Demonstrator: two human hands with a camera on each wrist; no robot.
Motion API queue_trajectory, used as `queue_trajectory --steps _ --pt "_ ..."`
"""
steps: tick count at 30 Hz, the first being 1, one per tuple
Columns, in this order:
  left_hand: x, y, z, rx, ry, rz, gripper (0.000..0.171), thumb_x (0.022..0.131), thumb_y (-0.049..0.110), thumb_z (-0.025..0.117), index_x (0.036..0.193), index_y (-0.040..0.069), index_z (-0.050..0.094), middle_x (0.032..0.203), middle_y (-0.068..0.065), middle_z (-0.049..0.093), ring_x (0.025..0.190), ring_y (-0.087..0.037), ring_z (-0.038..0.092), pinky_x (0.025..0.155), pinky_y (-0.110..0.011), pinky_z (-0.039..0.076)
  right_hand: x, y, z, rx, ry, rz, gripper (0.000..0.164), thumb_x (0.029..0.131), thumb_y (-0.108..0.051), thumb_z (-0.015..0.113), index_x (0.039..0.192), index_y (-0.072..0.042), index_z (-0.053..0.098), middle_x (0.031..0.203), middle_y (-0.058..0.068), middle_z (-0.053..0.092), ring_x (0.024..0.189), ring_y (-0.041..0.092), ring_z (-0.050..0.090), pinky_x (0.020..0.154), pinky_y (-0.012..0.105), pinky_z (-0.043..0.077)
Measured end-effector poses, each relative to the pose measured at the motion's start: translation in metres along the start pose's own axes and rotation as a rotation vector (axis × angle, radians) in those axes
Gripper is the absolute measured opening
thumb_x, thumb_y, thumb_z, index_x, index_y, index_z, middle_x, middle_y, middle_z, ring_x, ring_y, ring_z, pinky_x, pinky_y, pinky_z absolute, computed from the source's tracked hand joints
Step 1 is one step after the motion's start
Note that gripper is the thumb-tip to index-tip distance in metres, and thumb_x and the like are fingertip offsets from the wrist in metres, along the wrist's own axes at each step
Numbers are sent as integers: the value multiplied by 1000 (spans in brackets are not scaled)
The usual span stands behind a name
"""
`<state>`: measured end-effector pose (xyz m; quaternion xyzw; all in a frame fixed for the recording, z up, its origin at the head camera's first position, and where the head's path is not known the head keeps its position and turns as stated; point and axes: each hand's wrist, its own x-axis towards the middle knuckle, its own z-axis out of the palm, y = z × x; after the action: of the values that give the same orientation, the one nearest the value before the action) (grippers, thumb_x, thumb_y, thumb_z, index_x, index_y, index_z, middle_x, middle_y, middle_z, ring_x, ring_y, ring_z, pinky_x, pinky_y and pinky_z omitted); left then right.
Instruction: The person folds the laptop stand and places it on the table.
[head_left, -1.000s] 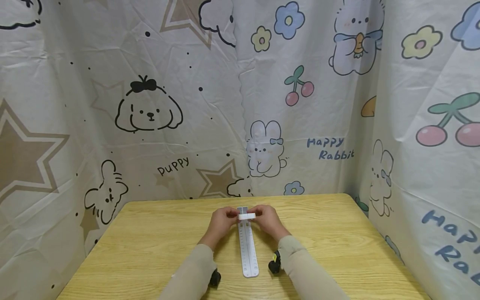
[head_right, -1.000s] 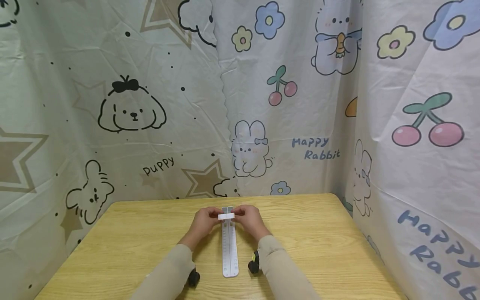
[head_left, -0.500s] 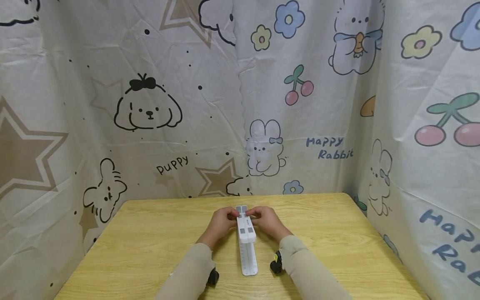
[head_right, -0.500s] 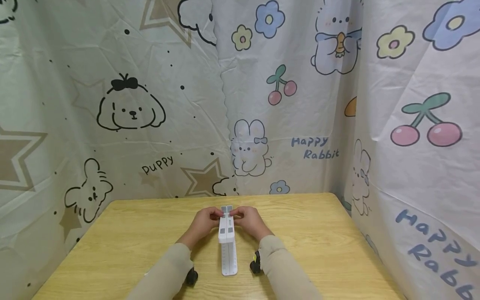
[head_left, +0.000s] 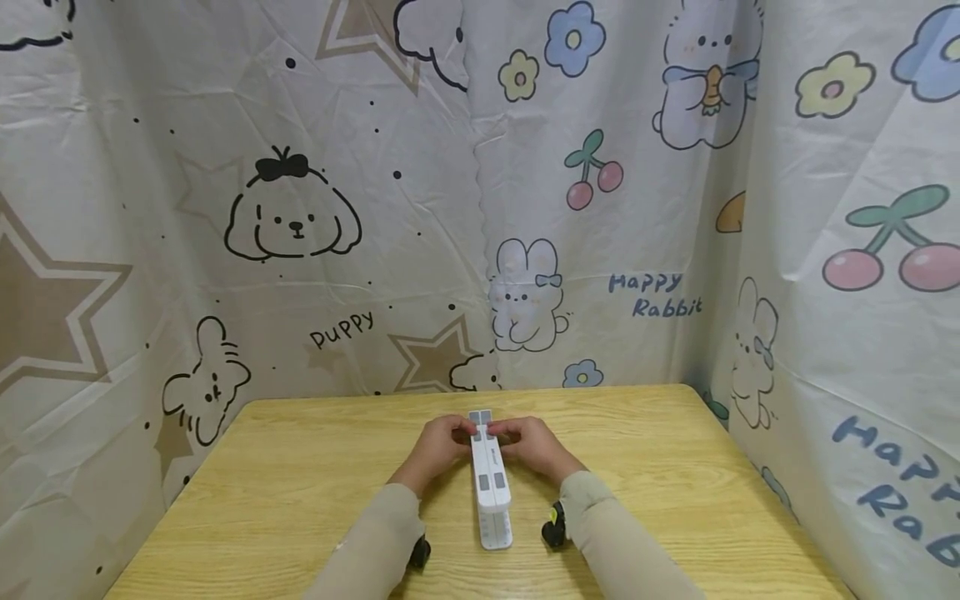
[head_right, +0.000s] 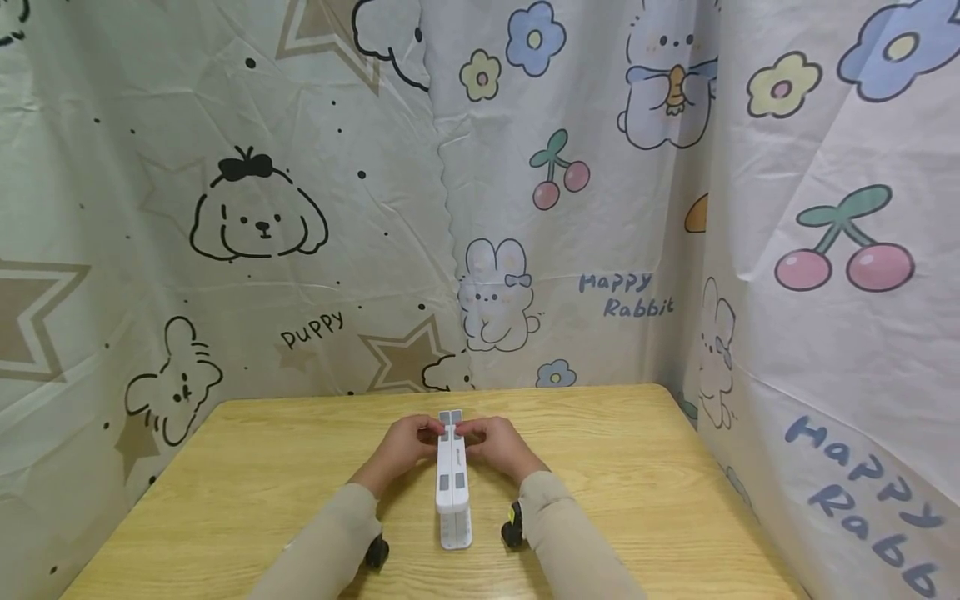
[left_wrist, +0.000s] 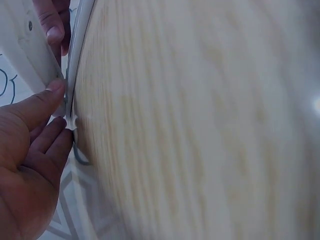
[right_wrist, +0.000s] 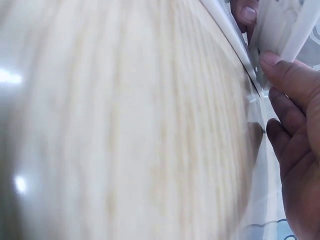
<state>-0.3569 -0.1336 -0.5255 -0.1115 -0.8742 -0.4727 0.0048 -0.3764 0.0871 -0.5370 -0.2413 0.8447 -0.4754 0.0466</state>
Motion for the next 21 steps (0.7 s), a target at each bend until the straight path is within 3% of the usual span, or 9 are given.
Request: queue_trajectory --steps 12,21 --pt "-1 -5 -3 20 -78 94 31 78 -6 82 105 4 72 126 -12 68 125 -33 61 112 -49 46 0 0 -8 -49 -106 -20 44 87 -8 81 129 -13 72 143 0 63 136 24 55 112 43 47" --pt "-2 -9 -5 32 -116 73 35 77 -2 86 110 8 75 138 -10 65 134 -34 56 116 -48 43 0 1 -9 -111 -151 -52 52 83 -5 84 132 -12 70 147 1 59 140 26 52 116 45 43"
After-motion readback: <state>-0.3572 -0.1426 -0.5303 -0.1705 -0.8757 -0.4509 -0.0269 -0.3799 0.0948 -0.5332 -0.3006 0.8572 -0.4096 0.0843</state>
